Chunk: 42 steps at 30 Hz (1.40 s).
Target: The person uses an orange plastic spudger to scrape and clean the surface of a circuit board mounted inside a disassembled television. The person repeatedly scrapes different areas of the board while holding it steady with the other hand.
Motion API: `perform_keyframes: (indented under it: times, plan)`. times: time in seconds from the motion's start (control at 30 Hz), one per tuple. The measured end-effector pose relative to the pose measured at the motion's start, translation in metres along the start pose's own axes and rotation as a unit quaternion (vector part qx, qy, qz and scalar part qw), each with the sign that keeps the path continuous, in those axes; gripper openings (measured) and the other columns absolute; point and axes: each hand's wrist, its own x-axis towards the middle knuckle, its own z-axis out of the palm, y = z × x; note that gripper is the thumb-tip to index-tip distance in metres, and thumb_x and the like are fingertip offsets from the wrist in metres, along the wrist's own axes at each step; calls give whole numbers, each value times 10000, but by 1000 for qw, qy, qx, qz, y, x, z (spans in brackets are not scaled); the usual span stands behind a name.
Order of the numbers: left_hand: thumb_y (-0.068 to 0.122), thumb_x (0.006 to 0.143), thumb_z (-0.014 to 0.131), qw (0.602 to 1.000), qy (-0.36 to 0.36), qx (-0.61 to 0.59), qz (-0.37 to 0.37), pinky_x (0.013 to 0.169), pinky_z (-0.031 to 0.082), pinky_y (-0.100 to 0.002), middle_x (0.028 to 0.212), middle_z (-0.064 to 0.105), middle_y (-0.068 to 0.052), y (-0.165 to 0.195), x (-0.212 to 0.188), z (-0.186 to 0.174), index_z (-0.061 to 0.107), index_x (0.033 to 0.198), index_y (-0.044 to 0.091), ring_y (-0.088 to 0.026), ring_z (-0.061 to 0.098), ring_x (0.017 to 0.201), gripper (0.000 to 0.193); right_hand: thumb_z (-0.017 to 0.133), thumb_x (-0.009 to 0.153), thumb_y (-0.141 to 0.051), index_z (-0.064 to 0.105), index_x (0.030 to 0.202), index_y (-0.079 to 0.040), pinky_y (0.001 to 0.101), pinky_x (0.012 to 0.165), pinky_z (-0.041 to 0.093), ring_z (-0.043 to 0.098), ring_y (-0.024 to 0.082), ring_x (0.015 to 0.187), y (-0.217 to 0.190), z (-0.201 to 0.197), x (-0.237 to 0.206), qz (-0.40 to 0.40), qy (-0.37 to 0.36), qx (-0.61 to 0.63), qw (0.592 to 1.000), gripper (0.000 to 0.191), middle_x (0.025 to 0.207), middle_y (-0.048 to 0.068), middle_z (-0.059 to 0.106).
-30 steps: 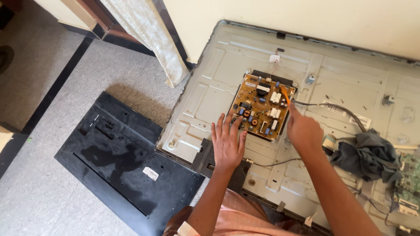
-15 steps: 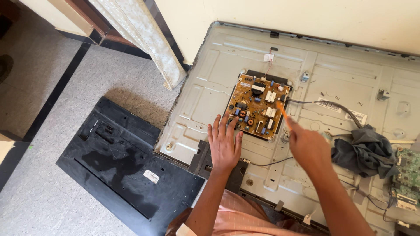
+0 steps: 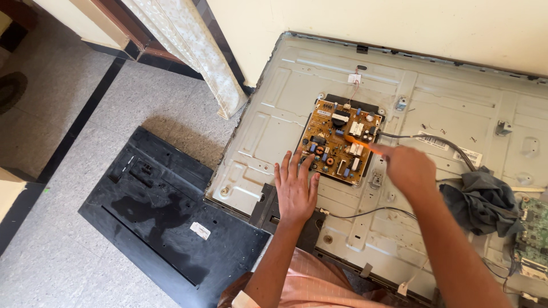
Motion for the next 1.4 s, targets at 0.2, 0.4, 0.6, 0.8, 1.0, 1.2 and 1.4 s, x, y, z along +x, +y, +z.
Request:
perform_keyframes:
  times: [0.2,0.4,0.6,0.8,1.0,1.2,1.4]
  plan:
    - [321,1054,490,1000,2,-11,-14,1227,158,-621,1587,425,-126,2,0,0,550,1434,151,-368,291,1514,421,610,938,-206,660,1336,-468,429,722,575,685,284,763,25,-5,23,-62,-36,72,995,480,957,82,750]
    - [321,1050,490,1000,-6,-11,-17,1239,154,-618,1574,426,-127,2,0,1,547,1445,155,-364,291,1521,432,557,948,-103,617,1408,-493,377,726,564,692,233,705,52,-7,18,-42,-100,115,988,606,819,29,775]
    - [334,1063,481,1000,5,-13,-9,1234,164,-614,1593,426,-115,2,0,-2,550,1435,156,-367,297,1518,418,600,905,-116,609,1391,-503,376,685,548,680,211,721,29,6,25,-104,-53,67,991,621,878,5,745]
    - [342,1060,468,1000,1,-11,-11,1235,165,-616,1584,433,-122,2,-1,0,554,1434,156,-369,307,1515,427,599,903,-93,687,1315,-485,385,676,539,669,227,665,42,-9,32,-91,-70,98,988,576,789,34,755]
    - [339,1062,471,1000,12,-24,-13,1230,172,-615,1576,440,-124,2,0,-2,556,1428,163,-370,310,1512,414,573,988,-229,670,1321,-447,448,610,558,683,305,643,-16,30,5,-59,-5,125,990,409,809,59,748]
    - [328,1056,478,1000,3,-8,-7,1229,165,-617,1584,432,-126,1,0,0,547,1435,152,-370,302,1510,424,584,990,-245,638,1389,-381,486,655,567,705,358,697,-30,42,-47,-61,37,81,994,425,810,140,730]
    - [318,1033,498,1000,7,-12,-18,1225,177,-614,1580,439,-115,2,1,-2,567,1412,165,-368,307,1508,414,576,943,-179,647,1367,-380,493,633,562,700,365,706,-41,39,-21,-66,73,104,990,474,846,104,750]
